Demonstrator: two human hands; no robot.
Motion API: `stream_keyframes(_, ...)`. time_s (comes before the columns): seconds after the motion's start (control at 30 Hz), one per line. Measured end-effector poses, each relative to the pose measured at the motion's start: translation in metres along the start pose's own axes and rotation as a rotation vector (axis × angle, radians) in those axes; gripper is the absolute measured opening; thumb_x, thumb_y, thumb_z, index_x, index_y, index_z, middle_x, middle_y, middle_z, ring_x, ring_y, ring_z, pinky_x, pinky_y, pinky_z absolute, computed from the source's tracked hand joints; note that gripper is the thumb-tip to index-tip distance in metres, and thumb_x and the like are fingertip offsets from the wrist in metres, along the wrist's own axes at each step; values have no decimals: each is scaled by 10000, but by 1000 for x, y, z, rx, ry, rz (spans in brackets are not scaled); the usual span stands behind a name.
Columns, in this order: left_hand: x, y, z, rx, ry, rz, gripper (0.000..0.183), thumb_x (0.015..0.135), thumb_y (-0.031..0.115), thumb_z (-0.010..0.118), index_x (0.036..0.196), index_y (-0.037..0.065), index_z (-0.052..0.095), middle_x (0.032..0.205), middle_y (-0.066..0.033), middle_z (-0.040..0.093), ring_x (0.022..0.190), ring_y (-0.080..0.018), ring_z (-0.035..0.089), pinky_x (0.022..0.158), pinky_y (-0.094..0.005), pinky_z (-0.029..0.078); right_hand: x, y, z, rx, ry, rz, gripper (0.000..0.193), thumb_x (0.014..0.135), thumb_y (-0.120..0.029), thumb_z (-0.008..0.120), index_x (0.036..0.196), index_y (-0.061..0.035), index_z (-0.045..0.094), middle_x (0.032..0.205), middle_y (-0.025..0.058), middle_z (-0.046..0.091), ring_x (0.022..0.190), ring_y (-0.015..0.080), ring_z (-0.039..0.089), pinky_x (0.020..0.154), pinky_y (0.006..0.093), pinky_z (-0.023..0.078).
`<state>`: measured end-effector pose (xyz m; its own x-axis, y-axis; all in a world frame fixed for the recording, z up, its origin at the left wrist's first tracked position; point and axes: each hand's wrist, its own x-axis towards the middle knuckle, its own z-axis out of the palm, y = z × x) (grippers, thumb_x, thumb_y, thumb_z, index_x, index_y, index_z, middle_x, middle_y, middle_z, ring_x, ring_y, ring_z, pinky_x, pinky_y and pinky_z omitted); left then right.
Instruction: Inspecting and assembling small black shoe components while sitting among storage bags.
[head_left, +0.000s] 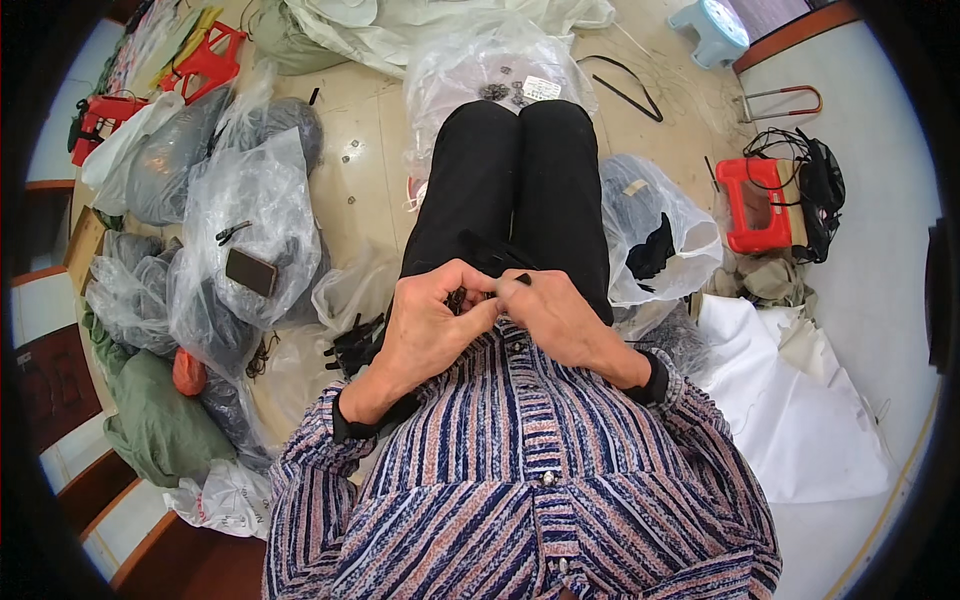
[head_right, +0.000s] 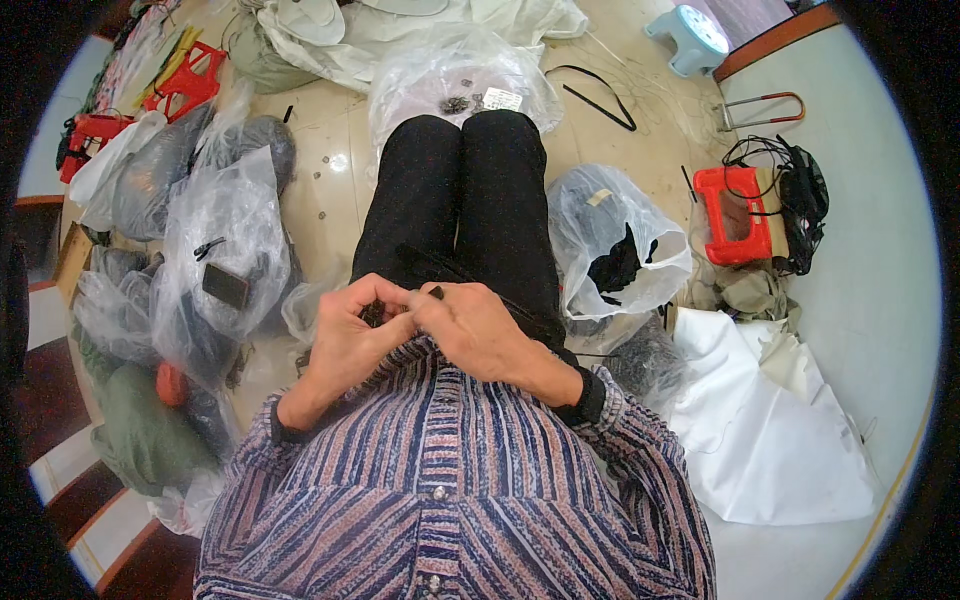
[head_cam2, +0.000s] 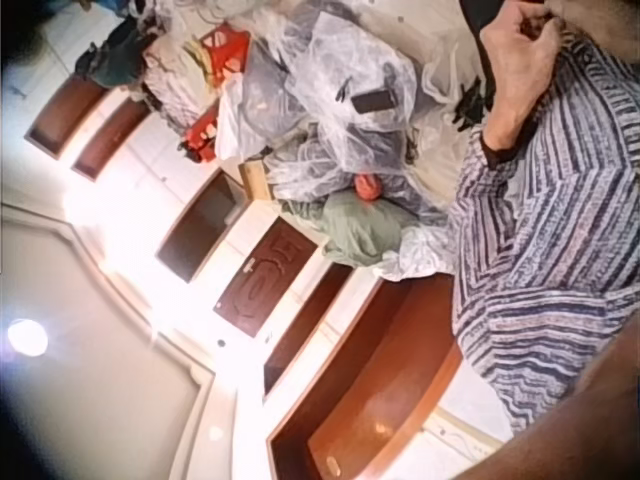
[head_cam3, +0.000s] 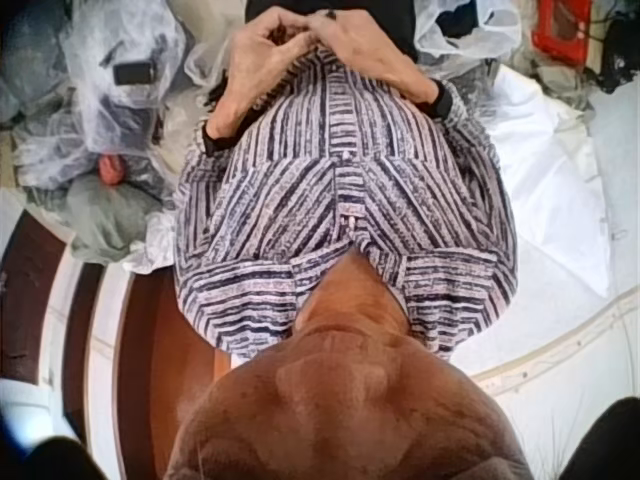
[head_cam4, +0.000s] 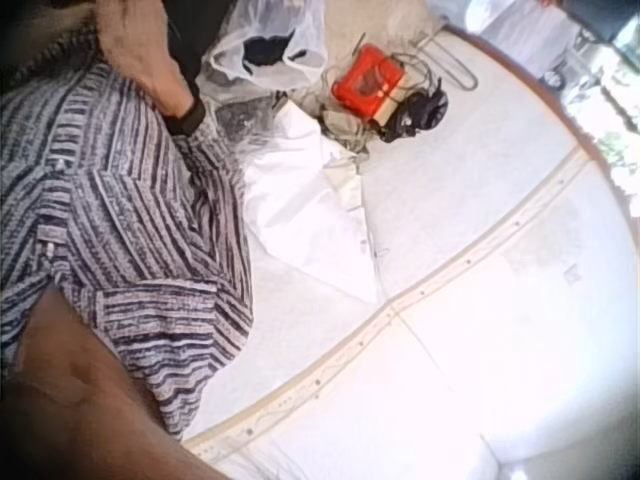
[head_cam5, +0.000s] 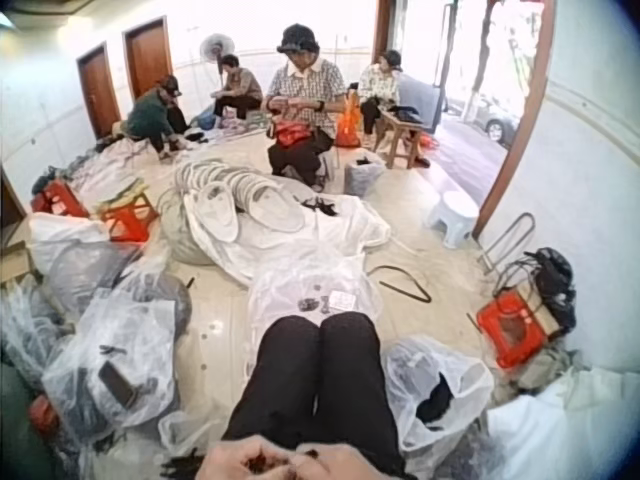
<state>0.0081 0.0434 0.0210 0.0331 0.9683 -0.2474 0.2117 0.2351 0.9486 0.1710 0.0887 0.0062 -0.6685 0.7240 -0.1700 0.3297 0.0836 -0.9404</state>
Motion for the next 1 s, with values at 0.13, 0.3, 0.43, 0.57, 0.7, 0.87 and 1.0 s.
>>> stream_keyframes(0.13,1,-2,-1,75,-15,46,159,724,46,674,854,-15,606,639,9,558,584,-28,474,521,-187,400,0,1,8,-80,113,-136,338,894,-187,376,660,34,477,602,158,506,539,290,502,518,362,391)
stream_keyframes(0.3,0,-10,9,-151,94,193,159,760,35,652,901,-22,606,709,-3,575,606,-38,491,535,-187,411,-3,-2,9,605,126,162,397,924,-246,363,580,-50,388,533,29,388,507,163,406,510,310,356)
stream_keyframes(0.43,-2,1,12,-366,107,74,157,780,5,623,934,-20,602,733,-19,582,632,-49,527,548,-177,425,0,-5,1,975,20,161,409,933,-289,351,579,-84,360,541,-8,309,568,120,373,592,281,352)
stream_keyframes(0.57,-4,4,10,-527,25,-21,195,856,114,568,995,-22,575,738,-37,597,611,-61,552,503,-160,396,3,1,1,1048,-17,141,427,935,-298,351,568,-79,339,540,-6,314,556,122,357,590,291,362)
stream_keyframes(0.7,-4,-5,9,-608,4,-57,209,878,157,540,992,-15,573,719,-36,611,523,-27,476,454,-154,359,3,6,1,976,-28,170,432,937,-306,339,570,-79,350,523,-10,303,538,108,339,557,268,351)
stream_keyframes(0.87,-2,-3,11,-549,59,-132,149,850,92,552,953,-9,586,666,-16,579,475,-16,422,443,-154,354,2,10,4,903,-11,166,437,936,-322,325,577,-77,375,516,-11,323,521,98,326,524,252,327)
stream_keyframes(1.0,-3,-1,10,-613,43,-156,87,818,41,567,881,-14,589,609,-18,558,458,-26,441,449,-166,375,1,14,6,745,-42,143,443,927,-340,318,577,-77,385,527,-4,373,510,95,327,497,250,301)
